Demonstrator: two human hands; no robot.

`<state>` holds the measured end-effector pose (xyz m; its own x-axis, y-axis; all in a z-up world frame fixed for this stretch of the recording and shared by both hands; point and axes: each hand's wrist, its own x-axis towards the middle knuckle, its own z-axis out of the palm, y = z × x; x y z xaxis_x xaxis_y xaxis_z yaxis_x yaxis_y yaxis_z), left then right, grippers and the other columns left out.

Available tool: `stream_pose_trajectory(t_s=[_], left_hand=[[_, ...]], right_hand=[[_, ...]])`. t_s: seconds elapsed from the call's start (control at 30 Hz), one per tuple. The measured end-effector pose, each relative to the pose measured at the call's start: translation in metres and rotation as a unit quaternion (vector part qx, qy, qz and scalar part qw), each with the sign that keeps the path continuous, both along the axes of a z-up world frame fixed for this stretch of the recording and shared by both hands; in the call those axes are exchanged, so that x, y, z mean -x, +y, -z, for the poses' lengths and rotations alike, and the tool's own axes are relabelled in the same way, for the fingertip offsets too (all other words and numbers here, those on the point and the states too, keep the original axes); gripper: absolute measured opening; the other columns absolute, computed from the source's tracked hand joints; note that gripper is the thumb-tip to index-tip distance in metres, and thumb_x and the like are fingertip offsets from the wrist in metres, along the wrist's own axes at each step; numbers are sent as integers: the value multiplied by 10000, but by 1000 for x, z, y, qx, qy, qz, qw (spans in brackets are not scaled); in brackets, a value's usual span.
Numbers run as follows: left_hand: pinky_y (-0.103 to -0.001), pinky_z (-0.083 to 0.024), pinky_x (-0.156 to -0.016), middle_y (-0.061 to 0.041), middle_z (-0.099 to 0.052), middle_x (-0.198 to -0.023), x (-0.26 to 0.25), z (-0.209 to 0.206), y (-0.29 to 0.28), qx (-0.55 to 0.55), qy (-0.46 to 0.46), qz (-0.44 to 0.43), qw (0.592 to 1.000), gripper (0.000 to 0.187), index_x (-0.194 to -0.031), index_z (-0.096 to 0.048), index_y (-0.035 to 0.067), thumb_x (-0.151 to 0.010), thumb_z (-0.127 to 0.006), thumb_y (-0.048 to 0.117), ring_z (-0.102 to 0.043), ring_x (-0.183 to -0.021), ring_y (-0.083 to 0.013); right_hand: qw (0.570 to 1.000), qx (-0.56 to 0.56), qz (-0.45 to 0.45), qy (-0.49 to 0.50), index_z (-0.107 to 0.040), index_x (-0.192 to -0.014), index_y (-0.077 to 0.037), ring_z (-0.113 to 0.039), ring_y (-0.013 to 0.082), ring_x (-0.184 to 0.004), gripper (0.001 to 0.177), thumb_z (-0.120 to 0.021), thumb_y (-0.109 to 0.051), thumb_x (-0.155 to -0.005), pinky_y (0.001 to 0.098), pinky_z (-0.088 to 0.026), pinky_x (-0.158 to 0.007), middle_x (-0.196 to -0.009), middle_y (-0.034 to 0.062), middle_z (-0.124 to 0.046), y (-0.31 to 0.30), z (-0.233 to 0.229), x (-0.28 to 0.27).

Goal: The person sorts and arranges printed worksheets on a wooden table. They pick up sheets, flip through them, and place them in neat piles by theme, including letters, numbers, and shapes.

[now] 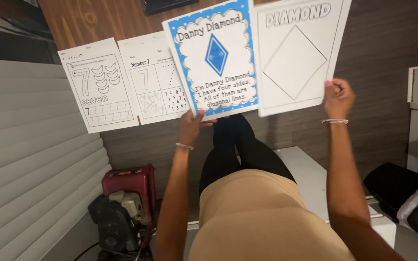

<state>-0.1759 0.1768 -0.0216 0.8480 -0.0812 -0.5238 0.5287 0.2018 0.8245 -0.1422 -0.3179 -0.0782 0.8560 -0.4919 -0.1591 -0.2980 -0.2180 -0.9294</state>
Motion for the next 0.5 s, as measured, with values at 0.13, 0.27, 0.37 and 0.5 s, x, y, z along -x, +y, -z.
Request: stream_pose_trajectory(t_s=[0.13, 0.27, 0.37, 0.5], left_hand=[[-304, -672, -700, -220, -756, -1026, 7, 12, 13, -13, -1, -19, 1000, 491, -1199, -611, -112, -1032, -587, 348, -786, -821, -254], [-317, -668, -666, -231, -755, -1006, 13, 20, 21, -26, 29, -47, 998, 481, -1189, -617, -102, -1002, -615, 342, -779, -782, -266], [-322, -664, -674, -235, -744, -1017, 17, 21, 23, -6, 46, -67, 997, 467, -1188, -602, -96, -997, -627, 329, -776, -784, -275], [-324, -660, -685, -236, -745, -1021, 20, 17, 26, -5, 50, -69, 996, 468, -1183, -607, -102, -1000, -635, 328, -779, -795, -279]], right_hand=[[997, -69, 1, -18, -712, -1055, 19, -483, 3, -710, 107, -792, -23, -995, 174, -379, -617, -833, -72, -584, -31, 34, -4], [998, -14, 19, 58, -713, -1027, 8, -491, -11, -693, 127, -810, -31, -955, 169, -403, -597, -795, -96, -582, -35, 57, -5], [998, -9, 16, 57, -707, -999, 6, -502, 0, -672, 110, -803, -22, -952, 179, -420, -588, -764, -86, -584, -34, 63, -6], [996, -17, 24, 83, -696, -973, -8, -515, 13, -631, 82, -775, -26, -962, 195, -415, -551, -733, -72, -594, -30, 65, -11]])
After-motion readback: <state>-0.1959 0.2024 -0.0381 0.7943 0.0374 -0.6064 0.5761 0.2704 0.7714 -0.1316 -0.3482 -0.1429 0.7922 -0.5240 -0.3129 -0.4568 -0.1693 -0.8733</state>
